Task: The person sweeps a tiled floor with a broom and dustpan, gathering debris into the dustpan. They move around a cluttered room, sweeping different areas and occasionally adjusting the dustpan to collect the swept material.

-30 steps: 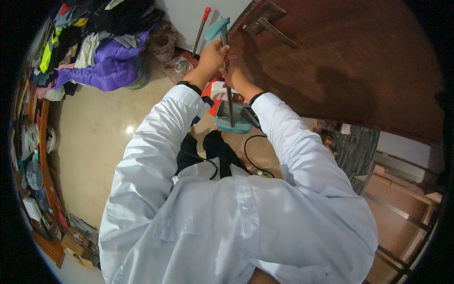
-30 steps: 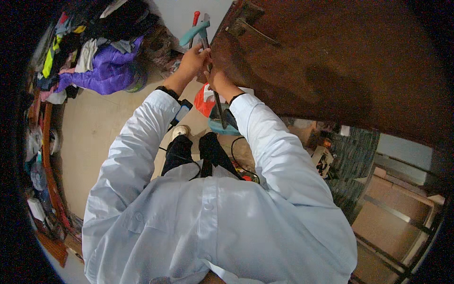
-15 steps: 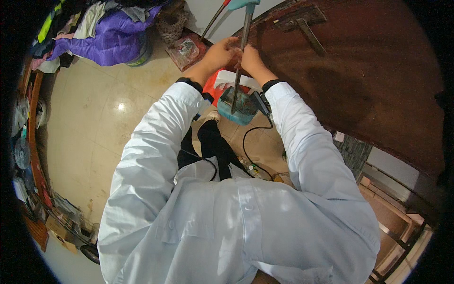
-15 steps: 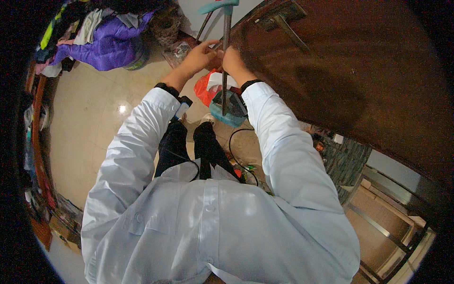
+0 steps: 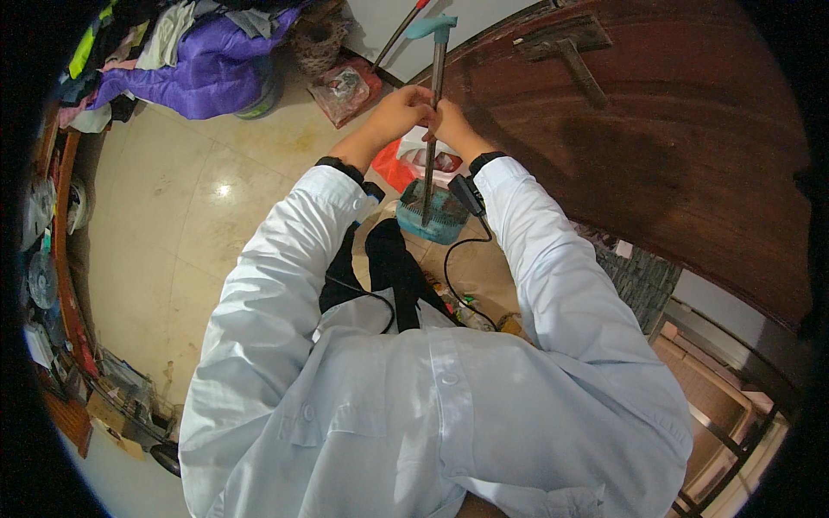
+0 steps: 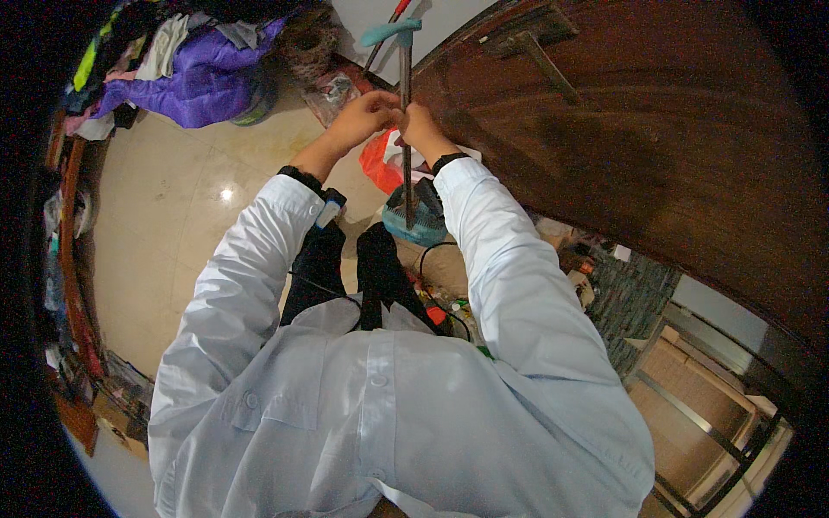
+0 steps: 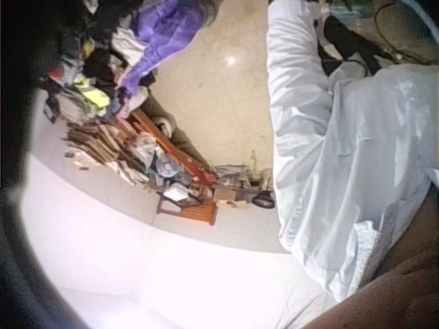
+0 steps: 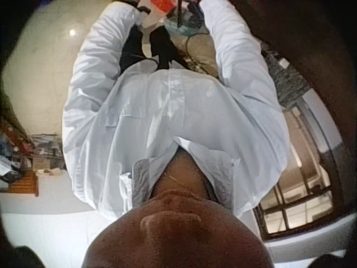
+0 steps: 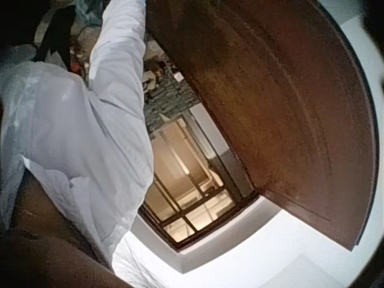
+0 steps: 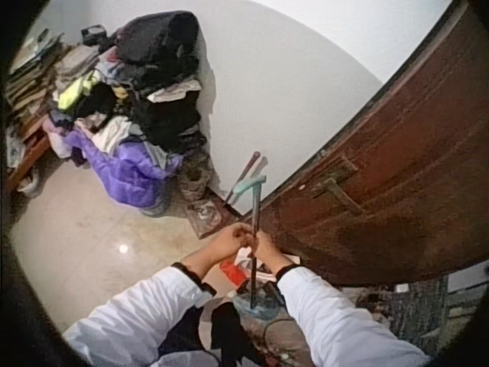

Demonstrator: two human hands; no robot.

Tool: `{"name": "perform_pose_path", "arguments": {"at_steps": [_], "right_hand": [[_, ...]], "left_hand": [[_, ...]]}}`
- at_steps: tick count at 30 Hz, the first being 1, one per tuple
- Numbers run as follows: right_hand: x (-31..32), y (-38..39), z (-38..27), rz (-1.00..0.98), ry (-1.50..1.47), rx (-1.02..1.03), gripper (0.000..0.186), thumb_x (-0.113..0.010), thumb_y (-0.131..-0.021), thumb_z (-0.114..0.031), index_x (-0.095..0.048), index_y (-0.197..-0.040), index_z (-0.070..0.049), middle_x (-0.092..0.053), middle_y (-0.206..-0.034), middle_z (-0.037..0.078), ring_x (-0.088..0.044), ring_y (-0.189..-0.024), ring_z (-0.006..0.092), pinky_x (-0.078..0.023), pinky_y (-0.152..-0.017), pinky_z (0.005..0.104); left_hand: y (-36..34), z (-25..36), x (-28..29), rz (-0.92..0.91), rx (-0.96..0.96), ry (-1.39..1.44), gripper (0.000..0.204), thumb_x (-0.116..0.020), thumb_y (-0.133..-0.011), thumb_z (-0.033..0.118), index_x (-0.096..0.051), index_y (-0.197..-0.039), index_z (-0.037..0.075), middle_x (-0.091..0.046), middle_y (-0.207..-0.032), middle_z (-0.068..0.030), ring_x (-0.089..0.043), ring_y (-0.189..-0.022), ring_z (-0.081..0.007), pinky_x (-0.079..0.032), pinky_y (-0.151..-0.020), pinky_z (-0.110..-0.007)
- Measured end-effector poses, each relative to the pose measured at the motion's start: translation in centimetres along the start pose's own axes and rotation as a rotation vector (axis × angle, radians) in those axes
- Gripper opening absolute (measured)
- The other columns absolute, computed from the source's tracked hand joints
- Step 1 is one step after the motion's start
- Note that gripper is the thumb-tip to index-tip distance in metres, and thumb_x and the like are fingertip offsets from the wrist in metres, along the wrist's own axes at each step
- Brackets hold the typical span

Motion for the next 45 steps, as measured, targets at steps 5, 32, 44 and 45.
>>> {"name": "perform_pose_path", "arguments": {"at_steps": [5, 32, 44, 45], "right_hand": [[2.4, -0.7, -0.9, 0.247, 0.421, 0.13, 0.031, -0.051, -0.086, -0.021, -0.048, -0.089, 0.01, -0.061, -0.073, 0.021, -0.063, -0.054, 0.0276, -0.051, -0.045, 0.0343], [8.5, 2.2, -2.4, 0.342, 0.134, -0.028, 0.036, -0.046, -0.089, -0.026, -0.05, -0.088, 0.01, -0.057, -0.06, 0.021, -0.061, -0.049, 0.029, -0.048, -0.043, 0.0398], [11.4, 3.1, -3.0, 0.331, 0.211, -0.128, 0.035, -0.047, -0.089, -0.027, -0.048, -0.089, 0.007, -0.059, -0.066, 0.022, -0.061, -0.049, 0.0281, -0.049, -0.047, 0.0395], [11.3, 3.4, -3.1, 0.378, 0.21, -0.092, 0.035, -0.048, -0.088, -0.027, -0.048, -0.089, 0.008, -0.06, -0.068, 0.022, -0.062, -0.05, 0.0287, -0.05, -0.048, 0.0393]], "left_hand": [[1.0, -0.1, 0.3, -0.033, 0.01, 0.008, 0.029, -0.054, -0.082, 0.009, -0.051, -0.109, 0.0, -0.059, -0.093, -0.0069, -0.057, -0.082, -0.0134, -0.046, -0.074, -0.026], [1.2, -1.9, -0.8, -0.088, 0.045, -0.244, 0.029, -0.052, -0.078, 0.009, -0.053, -0.106, 0.001, -0.061, -0.083, -0.009, -0.058, -0.075, -0.0148, -0.045, -0.069, -0.027], [0.3, -7.3, -4.6, -0.276, 0.115, -0.357, 0.018, -0.052, -0.08, 0.009, -0.056, -0.093, -0.002, -0.06, -0.082, -0.0111, -0.06, -0.072, -0.0184, -0.048, -0.064, -0.029], [0.4, -9.0, -4.9, -0.328, 0.173, -0.41, 0.016, -0.051, -0.082, 0.009, -0.055, -0.093, -0.003, -0.06, -0.086, -0.0104, -0.06, -0.075, -0.018, -0.048, -0.065, -0.029]]}}
Point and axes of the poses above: each hand's wrist, its own y-axis away from the middle knuckle, its own x-axis out of the back of the hand, z = x × y, the point moved 10 cm from there along -y, towards the middle knuckle
